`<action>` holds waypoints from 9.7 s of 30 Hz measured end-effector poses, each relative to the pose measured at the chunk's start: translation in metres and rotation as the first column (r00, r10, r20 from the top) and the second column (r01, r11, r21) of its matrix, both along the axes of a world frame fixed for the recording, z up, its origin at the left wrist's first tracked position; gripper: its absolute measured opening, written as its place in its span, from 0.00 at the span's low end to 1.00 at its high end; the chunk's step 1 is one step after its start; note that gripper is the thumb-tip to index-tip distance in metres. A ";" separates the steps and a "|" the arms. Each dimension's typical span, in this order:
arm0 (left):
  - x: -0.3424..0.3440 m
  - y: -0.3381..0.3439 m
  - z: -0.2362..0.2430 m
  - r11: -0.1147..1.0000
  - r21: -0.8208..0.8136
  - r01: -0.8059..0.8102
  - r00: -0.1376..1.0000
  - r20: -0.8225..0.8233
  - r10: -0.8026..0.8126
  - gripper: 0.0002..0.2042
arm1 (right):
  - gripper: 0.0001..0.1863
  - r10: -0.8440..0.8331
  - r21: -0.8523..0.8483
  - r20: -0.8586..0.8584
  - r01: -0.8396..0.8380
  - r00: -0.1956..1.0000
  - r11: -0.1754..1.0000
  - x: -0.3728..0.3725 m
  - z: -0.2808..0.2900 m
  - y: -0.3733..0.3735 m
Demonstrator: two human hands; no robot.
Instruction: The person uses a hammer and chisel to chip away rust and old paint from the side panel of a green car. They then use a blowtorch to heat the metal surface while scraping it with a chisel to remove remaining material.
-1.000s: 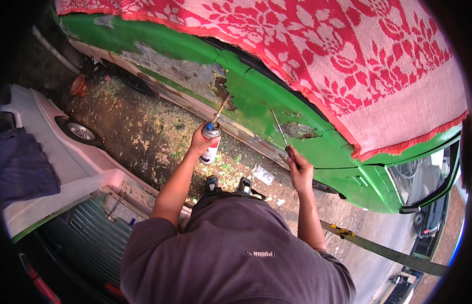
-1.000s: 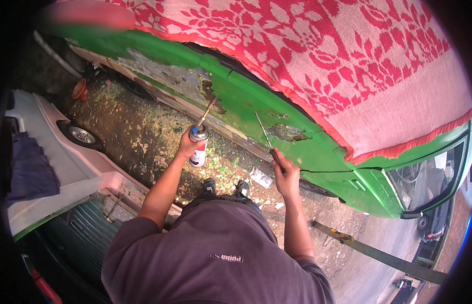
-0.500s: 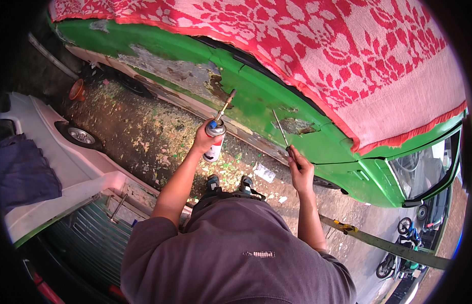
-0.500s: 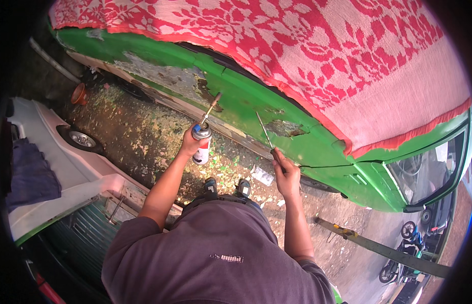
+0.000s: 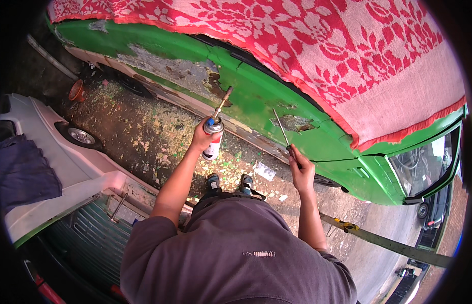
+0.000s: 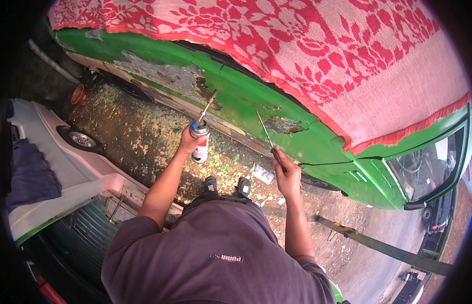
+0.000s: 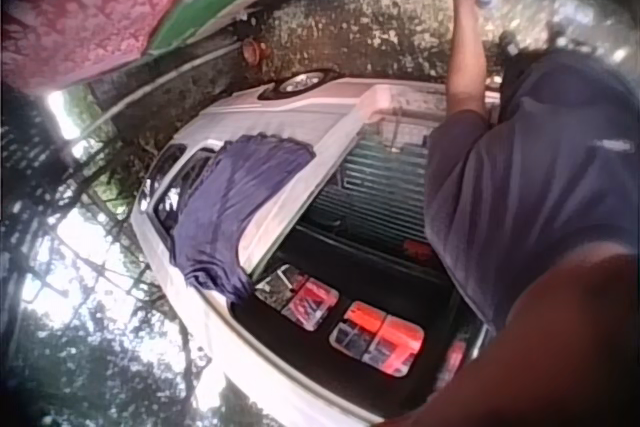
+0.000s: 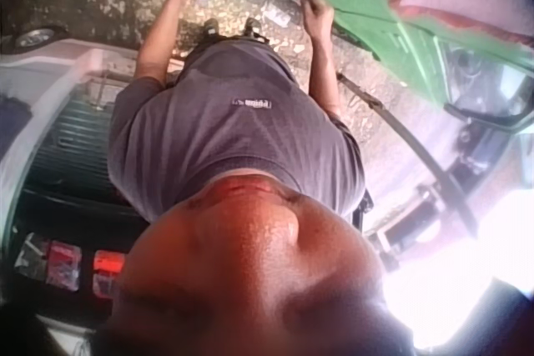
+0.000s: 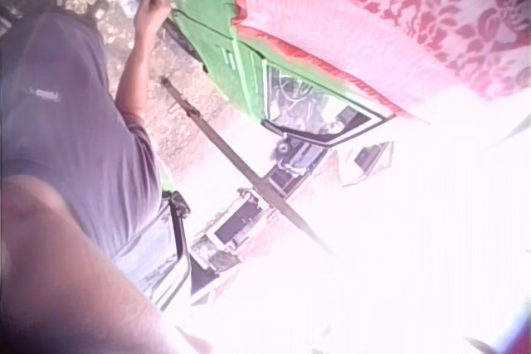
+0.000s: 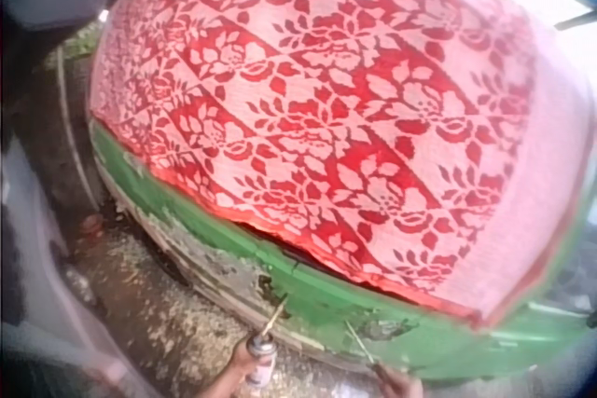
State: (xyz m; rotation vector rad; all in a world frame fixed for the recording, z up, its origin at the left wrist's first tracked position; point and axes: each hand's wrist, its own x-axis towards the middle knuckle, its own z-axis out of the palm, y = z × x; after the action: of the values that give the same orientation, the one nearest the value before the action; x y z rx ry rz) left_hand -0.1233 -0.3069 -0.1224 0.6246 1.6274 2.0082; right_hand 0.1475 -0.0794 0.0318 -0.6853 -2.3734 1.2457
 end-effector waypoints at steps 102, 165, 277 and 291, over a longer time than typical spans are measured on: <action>0.043 0.054 0.029 0.994 0.107 -0.027 1.000 -0.003 0.028 0.23 | 0.22 0.001 0.006 -0.025 -0.001 1.000 1.000 0.051 0.002 0.034; 0.058 0.058 0.026 0.997 0.064 0.042 0.999 -0.020 -0.040 0.29 | 0.22 0.014 0.025 -0.028 -0.013 1.000 1.000 0.058 0.004 0.041; 0.049 0.050 0.019 1.000 0.019 -0.012 1.000 -0.020 0.012 0.29 | 0.22 -0.017 -0.049 -0.044 0.015 0.999 0.999 0.047 -0.006 0.049; 0.045 0.033 0.008 1.000 0.018 0.001 1.000 -0.006 -0.001 0.29 | 0.21 -0.013 -0.050 -0.052 0.010 0.999 0.999 0.036 -0.003 0.037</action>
State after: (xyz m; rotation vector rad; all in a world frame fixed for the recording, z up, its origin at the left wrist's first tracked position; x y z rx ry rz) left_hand -0.0786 -0.2739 -0.1146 0.6387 1.6138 2.0238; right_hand 0.1833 -0.0425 0.0284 -0.6727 -2.3001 1.3059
